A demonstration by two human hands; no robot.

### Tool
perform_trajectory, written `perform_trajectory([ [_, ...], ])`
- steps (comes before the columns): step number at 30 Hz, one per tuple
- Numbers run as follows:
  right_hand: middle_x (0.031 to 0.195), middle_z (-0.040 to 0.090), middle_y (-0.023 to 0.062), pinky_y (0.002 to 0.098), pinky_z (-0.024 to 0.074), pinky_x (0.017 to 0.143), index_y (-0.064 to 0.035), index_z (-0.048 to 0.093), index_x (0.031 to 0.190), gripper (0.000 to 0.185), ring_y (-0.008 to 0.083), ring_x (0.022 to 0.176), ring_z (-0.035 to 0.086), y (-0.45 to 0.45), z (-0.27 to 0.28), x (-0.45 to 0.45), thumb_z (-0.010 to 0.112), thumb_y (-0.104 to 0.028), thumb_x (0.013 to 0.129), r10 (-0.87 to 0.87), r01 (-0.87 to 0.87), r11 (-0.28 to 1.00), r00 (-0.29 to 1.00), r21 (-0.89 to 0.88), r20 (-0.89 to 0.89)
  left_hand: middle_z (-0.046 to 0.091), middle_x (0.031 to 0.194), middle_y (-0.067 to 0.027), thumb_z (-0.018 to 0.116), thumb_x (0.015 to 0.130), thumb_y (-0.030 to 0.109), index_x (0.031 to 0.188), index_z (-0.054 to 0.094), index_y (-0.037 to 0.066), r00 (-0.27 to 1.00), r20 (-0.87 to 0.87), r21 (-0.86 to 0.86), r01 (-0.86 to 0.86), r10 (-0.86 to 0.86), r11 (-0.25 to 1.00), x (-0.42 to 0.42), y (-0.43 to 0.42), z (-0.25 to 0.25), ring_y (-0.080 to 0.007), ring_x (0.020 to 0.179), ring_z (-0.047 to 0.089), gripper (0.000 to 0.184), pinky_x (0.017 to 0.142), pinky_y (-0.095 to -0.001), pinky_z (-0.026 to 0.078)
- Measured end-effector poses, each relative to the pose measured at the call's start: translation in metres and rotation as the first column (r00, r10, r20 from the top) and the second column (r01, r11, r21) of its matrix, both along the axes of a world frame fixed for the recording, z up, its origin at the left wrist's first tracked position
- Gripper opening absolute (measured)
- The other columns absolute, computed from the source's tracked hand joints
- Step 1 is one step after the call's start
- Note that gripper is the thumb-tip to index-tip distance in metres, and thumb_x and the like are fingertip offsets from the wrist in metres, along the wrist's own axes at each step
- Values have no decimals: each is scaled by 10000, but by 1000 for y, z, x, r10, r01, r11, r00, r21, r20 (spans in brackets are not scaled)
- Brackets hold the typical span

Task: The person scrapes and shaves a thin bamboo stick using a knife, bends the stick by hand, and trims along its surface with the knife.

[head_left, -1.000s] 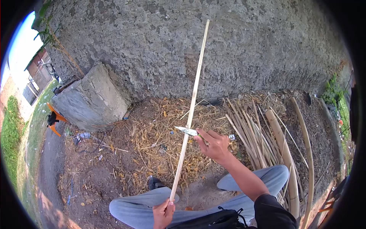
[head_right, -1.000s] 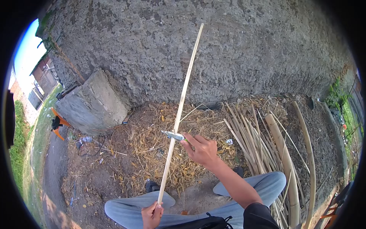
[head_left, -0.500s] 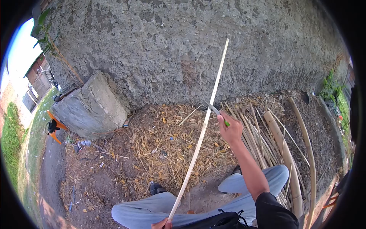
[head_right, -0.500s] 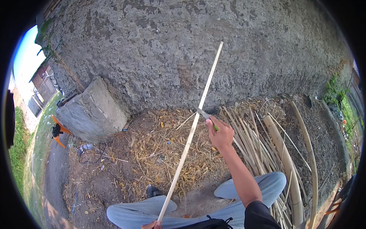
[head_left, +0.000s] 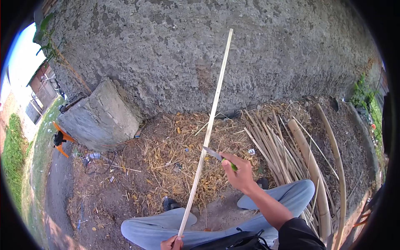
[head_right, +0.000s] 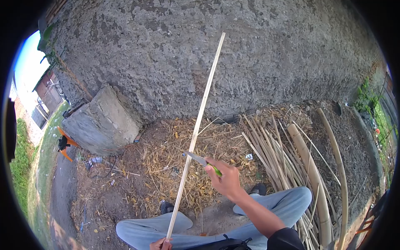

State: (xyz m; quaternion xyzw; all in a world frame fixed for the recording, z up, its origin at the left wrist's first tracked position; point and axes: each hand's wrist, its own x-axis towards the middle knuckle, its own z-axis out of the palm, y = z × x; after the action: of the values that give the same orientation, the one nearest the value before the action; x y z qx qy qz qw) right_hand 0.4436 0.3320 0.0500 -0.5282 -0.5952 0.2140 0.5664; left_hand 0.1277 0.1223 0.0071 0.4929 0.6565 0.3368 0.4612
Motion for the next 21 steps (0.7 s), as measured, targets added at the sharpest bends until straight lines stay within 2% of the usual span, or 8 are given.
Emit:
perform_trajectory([
  [1, 691, 670, 48, 288, 437, 431, -42, 703, 1176, 328, 127, 512, 594, -7, -2, -8, 696, -271, 941, -6, -20, 991, 979, 129, 202, 465, 542, 33, 522, 1028, 271, 715, 602, 70, 1000, -2, -4, 0, 0, 1000, 1, -1, -1, -57, 514, 424, 381, 482, -268, 357],
  [4, 733, 697, 82, 342, 473, 424, -84, 713, 1167, 326, 193, 516, 633, -27, -10, -25, 740, -260, 893, 79, -140, 976, 943, 169, 325, 463, 543, 34, 524, 1029, 274, 706, 596, 72, 1000, -4, 39, 6, -6, 999, 4, -2, 2, -56, 517, 427, 389, 482, -268, 356],
  [5, 691, 670, 51, 348, 446, 398, -92, 717, 1155, 332, 194, 488, 604, -32, -14, -29, 748, -284, 886, 53, -132, 972, 928, 193, 369, 458, 542, 34, 527, 1028, 276, 702, 592, 73, 1000, -8, 27, 13, -12, 1000, 5, -2, 5, -57, 517, 425, 390, 481, -268, 354],
  [9, 653, 632, 27, 346, 415, 379, -95, 717, 1147, 342, 177, 458, 572, -33, -20, -29, 755, -300, 876, 34, -147, 961, 903, 232, 428, 444, 540, 36, 537, 1025, 283, 687, 580, 71, 995, -94, 25, 20, -17, 999, 7, -2, 9, -58, 518, 424, 400, 478, -274, 347],
  [11, 620, 587, 8, 337, 381, 360, -101, 725, 1123, 330, 164, 432, 536, -32, -15, -27, 757, -311, 871, -66, -94, 955, 859, 283, 507, 436, 541, 38, 541, 1024, 283, 682, 573, 72, 997, -78, 20, 11, -9, 1000, 8, -4, 5, -59, 519, 415, 403, 479, -276, 344],
  [15, 612, 571, -6, 319, 369, 356, -110, 735, 1097, 308, 150, 419, 517, -23, -17, -17, 756, -318, 870, -100, -71, 945, 867, 320, 488, 421, 559, 42, 554, 1022, 322, 663, 547, 77, 992, -122, 17, -20, 21, 1000, 11, -9, -3, -63, 543, 389, 435, 492, -275, 341],
  [17, 602, 558, -11, 313, 363, 356, -112, 743, 1073, 286, 144, 408, 501, -19, -14, -11, 752, -317, 874, -208, 33, 941, 841, 337, 500, 422, 568, 41, 556, 1023, 338, 665, 546, 78, 997, -79, 13, -20, 21, 1000, 8, -15, -15, -63, 553, 384, 443, 498, -274, 341],
  [21, 599, 552, -14, 311, 352, 355, -120, 747, 1068, 273, 138, 401, 487, -15, -12, -9, 750, -314, 876, -196, 7, 935, 843, 354, 501, 432, 590, 29, 556, 1026, 360, 685, 553, 72, 998, -54, 25, 32, -31, 999, 1, -18, -24, -68, 575, 393, 447, 514, -282, 350],
])
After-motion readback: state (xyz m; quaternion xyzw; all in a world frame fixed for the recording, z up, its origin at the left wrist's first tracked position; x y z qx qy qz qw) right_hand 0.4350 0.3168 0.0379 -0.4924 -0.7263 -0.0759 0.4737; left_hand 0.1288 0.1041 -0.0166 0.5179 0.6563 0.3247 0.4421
